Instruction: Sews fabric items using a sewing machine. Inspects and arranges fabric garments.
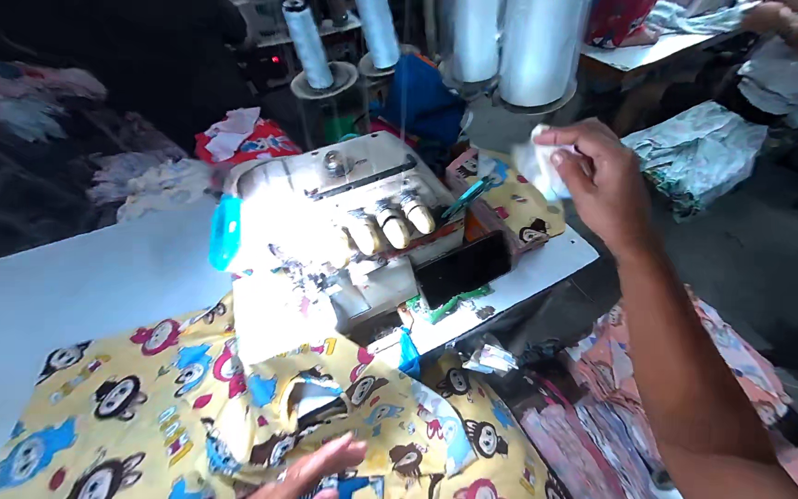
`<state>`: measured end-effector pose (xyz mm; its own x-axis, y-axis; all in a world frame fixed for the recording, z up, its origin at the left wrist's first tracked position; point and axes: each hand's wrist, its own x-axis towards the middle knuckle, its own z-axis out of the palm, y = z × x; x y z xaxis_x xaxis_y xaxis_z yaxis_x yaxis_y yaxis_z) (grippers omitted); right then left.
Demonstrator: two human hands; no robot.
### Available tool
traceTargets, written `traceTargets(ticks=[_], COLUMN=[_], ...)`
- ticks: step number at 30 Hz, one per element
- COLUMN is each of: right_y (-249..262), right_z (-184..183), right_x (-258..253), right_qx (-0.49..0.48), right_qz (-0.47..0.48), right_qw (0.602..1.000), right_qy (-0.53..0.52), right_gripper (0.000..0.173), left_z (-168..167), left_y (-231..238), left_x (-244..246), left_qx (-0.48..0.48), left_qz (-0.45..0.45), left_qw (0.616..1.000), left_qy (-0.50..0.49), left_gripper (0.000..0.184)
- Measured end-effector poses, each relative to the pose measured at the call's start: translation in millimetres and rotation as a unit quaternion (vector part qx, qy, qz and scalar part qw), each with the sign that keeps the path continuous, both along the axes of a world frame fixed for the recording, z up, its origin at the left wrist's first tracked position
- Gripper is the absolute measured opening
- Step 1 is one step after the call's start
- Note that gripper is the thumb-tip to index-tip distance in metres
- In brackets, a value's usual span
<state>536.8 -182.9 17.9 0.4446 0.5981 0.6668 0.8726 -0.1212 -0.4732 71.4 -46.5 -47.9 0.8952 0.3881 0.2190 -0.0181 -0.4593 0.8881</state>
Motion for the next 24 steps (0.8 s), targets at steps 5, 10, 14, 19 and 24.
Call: traceTargets(ticks=[5,10,14,19,24], right_y=[6.4,40.4,61.5,68.7,75.9], right_z=[5.5,-37.2,-79.0,-100.6,-100.1], right_x=[-131.6,-228.5,-251.5,-275.1,-282.1], right_qx=[-0.106,-0.022,0.016,-0.018,0.010], right_qz=[0.325,0.330,0.348,0.366,0.330], right_qw=[0.939,0.937,0.842,0.752,0.790], right_qy=[0.045,0.109,0.413,0.549,0.517], right_gripper=[0.021,0.017,0.053,0.042,0.009], left_z=[8.3,8.0,13.6,12.3,7.3], left_y=[-7.7,-5.0,15.1,29.0,36.6], left_x=[47.6,63.6,41.2,23.3,18.0], left_qx=[-0.074,-0.181,-0.274,-0.331,-0.325], left_qz=[0.076,0.128,0.197,0.225,0.258], left_qw=[0.989,0.974,0.941,0.917,0.908], left_qy=[-0.104,-0.044,0.016,-0.015,-0.062], left_gripper=[0.084,0.019,0.018,0.029,0.012])
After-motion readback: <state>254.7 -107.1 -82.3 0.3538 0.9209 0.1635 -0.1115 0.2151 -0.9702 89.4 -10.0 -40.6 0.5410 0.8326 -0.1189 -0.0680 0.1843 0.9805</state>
